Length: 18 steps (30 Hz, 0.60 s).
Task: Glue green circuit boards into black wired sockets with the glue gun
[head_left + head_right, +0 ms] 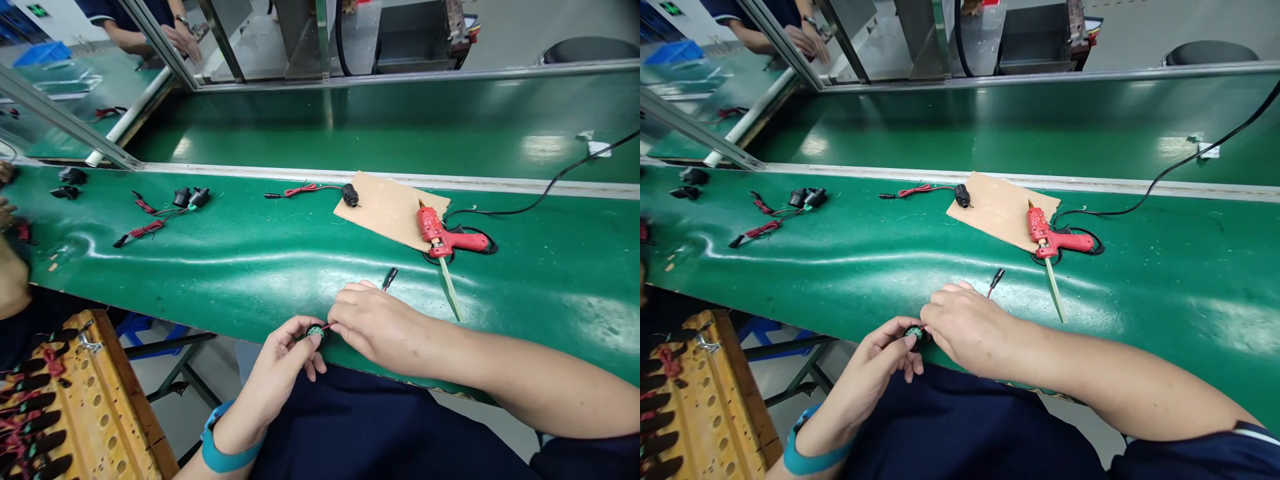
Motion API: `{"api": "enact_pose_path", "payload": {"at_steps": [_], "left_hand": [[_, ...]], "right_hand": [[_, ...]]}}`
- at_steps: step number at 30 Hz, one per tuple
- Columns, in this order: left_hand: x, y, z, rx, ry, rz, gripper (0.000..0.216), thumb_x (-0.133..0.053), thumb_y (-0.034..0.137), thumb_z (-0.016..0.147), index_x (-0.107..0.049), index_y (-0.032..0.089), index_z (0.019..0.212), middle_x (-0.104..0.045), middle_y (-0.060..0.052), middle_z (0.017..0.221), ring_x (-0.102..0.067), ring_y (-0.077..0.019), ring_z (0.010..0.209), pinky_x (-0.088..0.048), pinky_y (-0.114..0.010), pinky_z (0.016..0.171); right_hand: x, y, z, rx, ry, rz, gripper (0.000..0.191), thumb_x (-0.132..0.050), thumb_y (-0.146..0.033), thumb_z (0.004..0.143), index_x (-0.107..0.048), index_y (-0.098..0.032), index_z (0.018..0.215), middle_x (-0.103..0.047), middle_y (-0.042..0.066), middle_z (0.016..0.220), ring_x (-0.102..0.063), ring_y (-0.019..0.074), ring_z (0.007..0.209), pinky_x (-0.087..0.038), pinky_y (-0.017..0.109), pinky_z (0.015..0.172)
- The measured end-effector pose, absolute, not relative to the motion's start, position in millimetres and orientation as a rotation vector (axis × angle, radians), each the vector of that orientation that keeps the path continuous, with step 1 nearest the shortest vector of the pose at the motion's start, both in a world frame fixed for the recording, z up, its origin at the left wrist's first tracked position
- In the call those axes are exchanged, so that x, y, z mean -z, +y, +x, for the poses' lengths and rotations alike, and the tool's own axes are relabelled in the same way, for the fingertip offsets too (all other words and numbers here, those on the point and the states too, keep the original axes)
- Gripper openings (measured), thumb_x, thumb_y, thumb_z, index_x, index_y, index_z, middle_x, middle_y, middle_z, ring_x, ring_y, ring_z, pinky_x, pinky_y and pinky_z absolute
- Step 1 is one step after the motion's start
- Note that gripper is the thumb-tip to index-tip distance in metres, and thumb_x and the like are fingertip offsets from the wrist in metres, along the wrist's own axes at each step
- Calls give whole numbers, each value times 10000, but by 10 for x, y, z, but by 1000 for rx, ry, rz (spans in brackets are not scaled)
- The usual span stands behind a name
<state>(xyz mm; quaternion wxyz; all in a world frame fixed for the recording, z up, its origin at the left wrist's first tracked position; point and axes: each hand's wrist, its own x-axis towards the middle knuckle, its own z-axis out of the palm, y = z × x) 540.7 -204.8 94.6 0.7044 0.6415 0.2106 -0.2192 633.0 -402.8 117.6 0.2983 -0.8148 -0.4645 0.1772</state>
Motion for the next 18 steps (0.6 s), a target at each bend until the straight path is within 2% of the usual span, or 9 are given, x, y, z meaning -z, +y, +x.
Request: {"api": "enact_pose_path", "payload": {"at_steps": [4,9,12,16,18], "left_hand": [[-978,-2080,5451,601,526,1197,210,-685,367,888,-643,171,949,-643,-7,676,-673,-166,569,-493,-245,508],[-1001,-2125,5490,532,576,1113,205,-707,329,852,-587,186,935,-680,-14,732,-730,-202,627,-561,-284,564],[-1002,-2142,5504,469,571,1212,203,-700,325,834,-580,184,917,-689,-19,706,-727,-207,636,-575,-300,574],[-977,-2163,5507,395,548,1455,190,-664,341,847,-566,192,913,-604,36,569,-621,-151,502,-474,-229,462],[-943,-2178,5492,319,536,1585,170,-643,341,864,-565,199,916,-547,63,533,-547,-121,460,-409,-208,439]], "right_hand": [[-1160,-4045,6359,-399,-1242,-2140,208,-497,-180,1028,-688,-160,948,-619,60,882,-524,198,850,-425,354,796],[-1214,-4090,6235,-130,-1115,-2181,252,-452,-153,1017,-685,-148,923,-646,92,910,-556,199,829,-446,342,757],[-1227,-4101,6160,-265,-1100,-2124,240,-460,-155,1011,-680,-157,916,-660,57,825,-581,166,716,-448,309,681],[-1135,-4021,6150,-427,-953,-2023,204,-506,-154,993,-695,-177,919,-695,27,825,-639,146,747,-471,279,713],[-1068,-3959,6145,-451,-844,-2000,182,-543,-150,966,-713,-183,911,-667,0,738,-613,127,679,-454,264,665]]}}
